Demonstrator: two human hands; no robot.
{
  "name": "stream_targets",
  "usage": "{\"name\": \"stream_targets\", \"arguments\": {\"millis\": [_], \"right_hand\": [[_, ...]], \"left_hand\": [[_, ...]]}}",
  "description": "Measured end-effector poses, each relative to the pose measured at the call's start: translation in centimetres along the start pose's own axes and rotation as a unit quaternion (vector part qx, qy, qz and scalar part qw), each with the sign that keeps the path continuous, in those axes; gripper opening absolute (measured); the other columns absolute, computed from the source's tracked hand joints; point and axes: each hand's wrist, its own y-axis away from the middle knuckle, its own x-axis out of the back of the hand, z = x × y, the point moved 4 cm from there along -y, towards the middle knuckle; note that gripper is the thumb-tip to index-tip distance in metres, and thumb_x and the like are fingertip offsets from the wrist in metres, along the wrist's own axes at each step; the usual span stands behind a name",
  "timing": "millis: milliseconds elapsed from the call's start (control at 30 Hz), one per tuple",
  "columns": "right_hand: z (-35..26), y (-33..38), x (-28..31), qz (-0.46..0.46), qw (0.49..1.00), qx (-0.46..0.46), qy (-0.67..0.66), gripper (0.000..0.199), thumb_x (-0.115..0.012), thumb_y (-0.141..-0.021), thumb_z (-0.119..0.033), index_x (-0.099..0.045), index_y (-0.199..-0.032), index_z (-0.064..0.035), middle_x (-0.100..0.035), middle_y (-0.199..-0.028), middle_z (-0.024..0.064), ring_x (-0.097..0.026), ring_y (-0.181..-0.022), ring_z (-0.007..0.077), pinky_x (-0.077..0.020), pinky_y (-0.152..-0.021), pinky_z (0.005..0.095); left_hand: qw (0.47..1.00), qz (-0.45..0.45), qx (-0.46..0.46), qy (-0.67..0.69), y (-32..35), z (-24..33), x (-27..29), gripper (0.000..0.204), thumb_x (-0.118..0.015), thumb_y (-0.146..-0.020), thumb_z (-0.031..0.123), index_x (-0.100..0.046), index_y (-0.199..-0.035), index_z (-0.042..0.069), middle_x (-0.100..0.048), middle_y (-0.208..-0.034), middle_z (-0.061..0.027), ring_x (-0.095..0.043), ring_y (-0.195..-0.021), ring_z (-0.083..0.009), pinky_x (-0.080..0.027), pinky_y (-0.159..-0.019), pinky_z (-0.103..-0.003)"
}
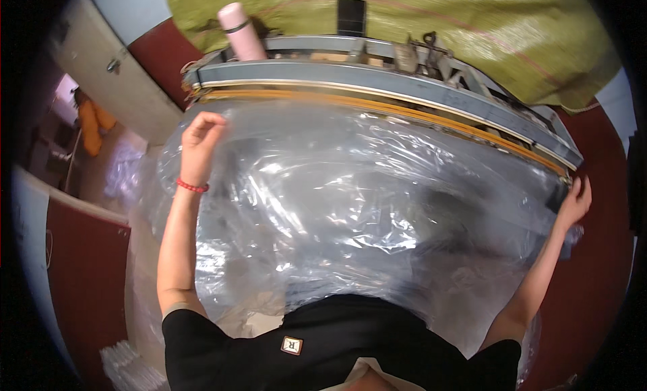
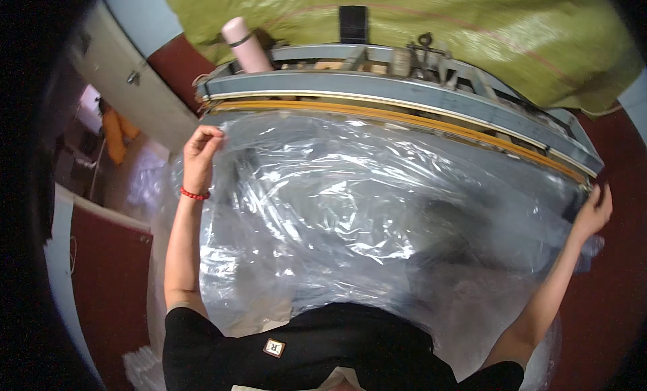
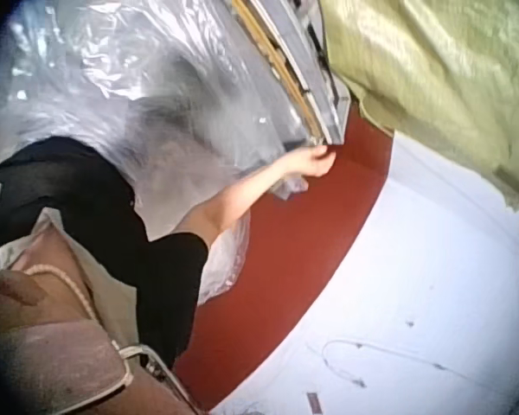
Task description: Operating a manual heat-sealing machine to seal and cut plastic film into bags.
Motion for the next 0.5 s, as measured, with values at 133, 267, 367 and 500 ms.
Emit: {"name": "stream_targets", "arguments": {"millis": [133,267,367,500], "right_hand": [[-22.8,5.6,-3.6,-0.266,0.897,0.119,-0.331,0.027,-0.055,-0.078,-0.011,-0.053,-0.105,-0.0060,-0.051,-0.107,0.0082,-0.048,-0.100,0.0189,-0.0358,-0.088,0.0289],[-41.2,12.9,-2.9,-0.362,0.727,0.285,-0.509,0.044,-0.066,-0.066,-0.012,-0.052,-0.107,-0.0043,-0.049,-0.111,0.0112,-0.045,-0.105,0.0245,-0.0364,-0.089,0.0332],[-46.7,15.7,-2.7,-0.312,0.704,0.301,-0.562,0.032,-0.065,-0.069,-0.012,-0.055,-0.098,-0.0029,-0.055,-0.099,0.0087,-0.051,-0.094,0.0192,-0.0406,-0.081,0.0308],[-44.7,18.6,-6.6,-0.565,0.539,0.103,-0.617,0.009,-0.059,-0.076,-0.011,-0.059,-0.075,-0.0019,-0.056,-0.070,0.0004,-0.050,-0.070,0.0064,-0.0421,-0.066,0.0210]], "left_hand": [[1.000,0.003,-0.001,-0.007,2.4,3.3,0.4,0.005,-0.050,-0.079,0.000,-0.053,-0.081,0.003,-0.054,-0.083,-0.0002,-0.049,-0.080,-0.0078,-0.039,-0.073,-0.022],[0.997,-0.027,-0.038,-0.068,4.2,5.8,0.6,0.005,-0.052,-0.076,-0.002,-0.054,-0.080,0.000,-0.055,-0.084,-0.0031,-0.051,-0.081,-0.0109,-0.039,-0.074,-0.023],[0.978,-0.053,-0.090,-0.183,5.4,7.4,1.1,0.012,-0.055,-0.075,0.002,-0.055,-0.087,0.000,-0.056,-0.081,-0.0033,-0.051,-0.078,-0.0097,-0.041,-0.071,-0.023],[0.965,-0.190,0.109,-0.144,7.6,6.2,2.0,0.019,-0.057,-0.078,0.011,-0.056,-0.093,0.000,-0.057,-0.080,-0.0035,-0.050,-0.074,-0.0066,-0.042,-0.064,-0.022]]}}
